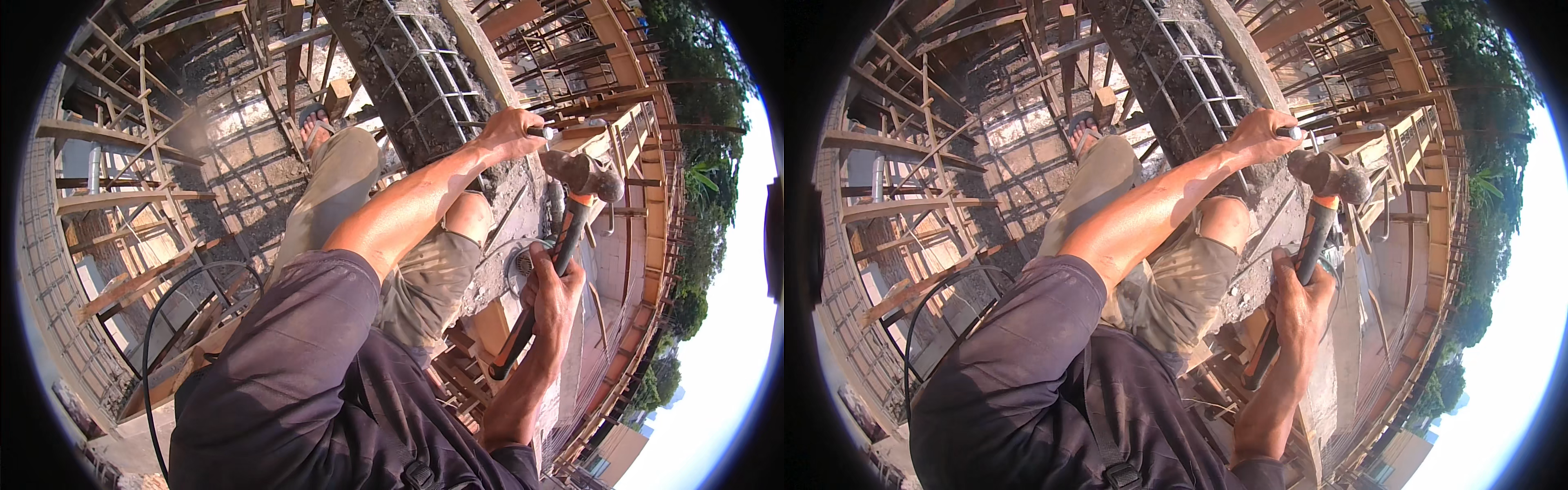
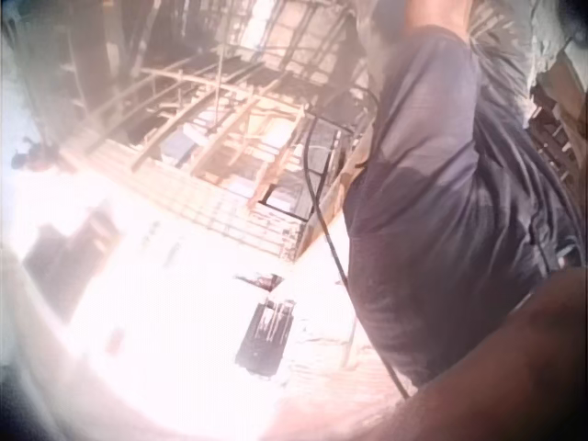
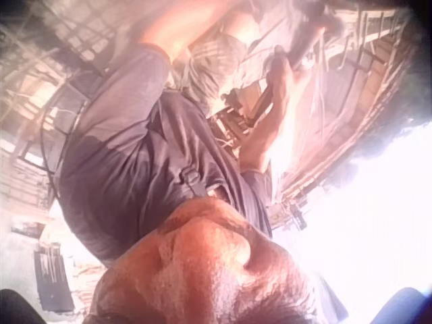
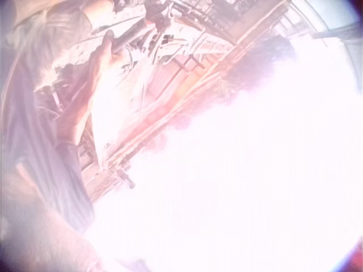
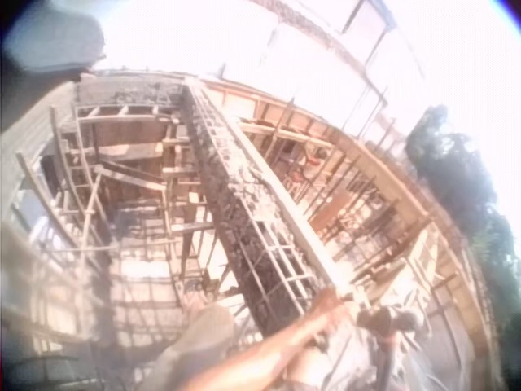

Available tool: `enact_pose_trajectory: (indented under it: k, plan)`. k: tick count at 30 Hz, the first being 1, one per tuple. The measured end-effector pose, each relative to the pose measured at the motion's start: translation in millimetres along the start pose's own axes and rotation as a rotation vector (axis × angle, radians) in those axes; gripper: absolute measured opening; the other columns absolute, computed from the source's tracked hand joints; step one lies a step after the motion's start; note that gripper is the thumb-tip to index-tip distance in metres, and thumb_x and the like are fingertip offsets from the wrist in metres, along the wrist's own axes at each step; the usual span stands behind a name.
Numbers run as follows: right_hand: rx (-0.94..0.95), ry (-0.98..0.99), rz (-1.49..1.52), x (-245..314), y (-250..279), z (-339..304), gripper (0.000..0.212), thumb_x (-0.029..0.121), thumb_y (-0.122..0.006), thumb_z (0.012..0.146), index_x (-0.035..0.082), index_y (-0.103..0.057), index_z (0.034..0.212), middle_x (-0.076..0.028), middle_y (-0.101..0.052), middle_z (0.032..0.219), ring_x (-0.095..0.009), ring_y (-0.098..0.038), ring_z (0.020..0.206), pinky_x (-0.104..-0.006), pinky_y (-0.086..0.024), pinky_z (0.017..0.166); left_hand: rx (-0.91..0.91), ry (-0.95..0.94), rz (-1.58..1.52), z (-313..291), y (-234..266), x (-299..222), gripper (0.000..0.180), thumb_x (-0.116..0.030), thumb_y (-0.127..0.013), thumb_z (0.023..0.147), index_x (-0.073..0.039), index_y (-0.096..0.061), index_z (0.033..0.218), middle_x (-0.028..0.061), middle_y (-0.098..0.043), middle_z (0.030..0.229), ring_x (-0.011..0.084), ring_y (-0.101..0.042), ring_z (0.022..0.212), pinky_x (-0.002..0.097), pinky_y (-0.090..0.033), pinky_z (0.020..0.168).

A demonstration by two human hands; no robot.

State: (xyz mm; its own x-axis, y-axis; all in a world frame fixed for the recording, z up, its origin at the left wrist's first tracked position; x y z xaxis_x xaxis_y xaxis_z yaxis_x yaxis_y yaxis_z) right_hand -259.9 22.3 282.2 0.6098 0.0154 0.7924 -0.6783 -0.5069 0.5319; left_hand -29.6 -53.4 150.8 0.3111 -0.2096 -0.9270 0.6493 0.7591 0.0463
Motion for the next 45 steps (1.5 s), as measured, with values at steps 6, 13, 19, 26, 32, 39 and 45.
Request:
enact_pose_trajectory:
  k: [6, 13, 19, 26, 32, 39, 45]
  plan:
    - [-0.319, 0.866, 0.351, 144.7, 108.0, -54.1, 0.034, 0.014, -0.055, 0.1, 0.013, -0.042, 0.068, 0.005, -0.03, 0.052, -0.004, -0.029, 0.041, -0.0205, -0.026, 0.04, -0.024, 0.009, -0.045, -5.5, 1.3, -3.6, 0.03, -0.036, -0.068, 0.087, -0.007, -0.072, 0.085, 0.0168, -0.068, 0.076, 0.0292, -0.064, 0.066, 0.0402, -0.048, 0.064]
    - [-0.078, 0.308, 0.102, 16.8, 9.7, 28.1, 0.036, 0.017, -0.061, 0.098, 0.01, -0.043, 0.068, 0.004, -0.037, 0.053, -0.007, -0.034, 0.042, -0.0258, -0.029, 0.04, 0.033, 0.017, -0.056, -6.9, -3.2, -6.6, 0.027, -0.032, -0.074, 0.077, -0.006, -0.068, 0.082, 0.0157, -0.065, 0.073, 0.0291, -0.064, 0.067, 0.0411, -0.046, 0.063]
    - [-0.018, 0.05, 0.082, 14.1, 18.0, 2.4, 0.029, 0.016, -0.071, 0.092, 0.009, -0.049, 0.075, 0.004, -0.042, 0.057, -0.005, -0.036, 0.043, -0.0231, -0.027, 0.039, -0.002, 0.074, -0.033, -3.4, -0.1, 2.0, 0.022, -0.025, -0.074, 0.074, -0.005, -0.066, 0.081, 0.0138, -0.065, 0.074, 0.0251, -0.063, 0.068, 0.0394, -0.046, 0.065]
    - [-0.656, 1.034, 0.486, 172.9, 116.0, -53.9, 0.037, 0.015, -0.052, 0.099, 0.013, -0.04, 0.064, 0.005, -0.026, 0.053, -0.007, -0.027, 0.042, -0.0214, -0.034, 0.045, -0.007, 0.05, -0.03, -5.5, -1.3, -0.9, 0.018, -0.023, -0.074, 0.076, -0.006, -0.068, 0.081, 0.0121, -0.066, 0.072, 0.0242, -0.065, 0.067, 0.0381, -0.047, 0.064]
    - [0.095, -0.025, 0.067, -12.0, 3.5, 31.7, 0.031, 0.019, -0.066, 0.095, 0.009, -0.046, 0.073, 0.003, -0.04, 0.054, -0.008, -0.036, 0.041, -0.0263, -0.03, 0.039, 0.035, 0.107, -0.117, -3.1, -2.0, 8.1, 0.014, -0.017, -0.071, 0.074, -0.007, -0.069, 0.083, 0.0118, -0.069, 0.077, 0.0231, -0.067, 0.07, 0.0367, -0.05, 0.066]
    - [0.083, -0.255, 0.191, -69.8, 8.7, -1.8, 0.031, 0.019, -0.072, 0.09, 0.009, -0.048, 0.075, 0.003, -0.043, 0.055, -0.006, -0.037, 0.041, -0.0261, -0.03, 0.038, 0.137, 0.066, -0.01, 5.4, -12.3, 6.8, 0.019, -0.023, -0.069, 0.08, -0.004, -0.067, 0.082, 0.011, -0.064, 0.071, 0.0145, -0.06, 0.066, 0.0334, -0.048, 0.065]
    - [0.026, -0.235, 0.327, -74.8, 23.8, -12.8, 0.029, 0.016, -0.073, 0.091, 0.009, -0.049, 0.076, 0.005, -0.043, 0.056, -0.005, -0.038, 0.045, -0.0238, -0.029, 0.04, 0.045, 0.078, -0.132, 33.3, 11.2, 22.7, 0.028, -0.029, -0.07, 0.087, -0.003, -0.065, 0.077, 0.0017, -0.058, 0.063, 0.0079, -0.047, 0.062, 0.0316, -0.043, 0.058]
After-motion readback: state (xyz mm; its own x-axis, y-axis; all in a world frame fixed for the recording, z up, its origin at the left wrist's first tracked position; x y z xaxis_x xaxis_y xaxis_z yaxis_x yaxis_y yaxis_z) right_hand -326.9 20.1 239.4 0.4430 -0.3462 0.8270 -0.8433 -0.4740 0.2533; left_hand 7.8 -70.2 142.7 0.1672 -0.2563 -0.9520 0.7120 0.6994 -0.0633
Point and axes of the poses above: each hand's wrist, its own z-axis towards the middle knuckle, its own y-axis out of the back of the hand, x = y × z, the point moved 4 cm from there along z, towards the middle knuckle
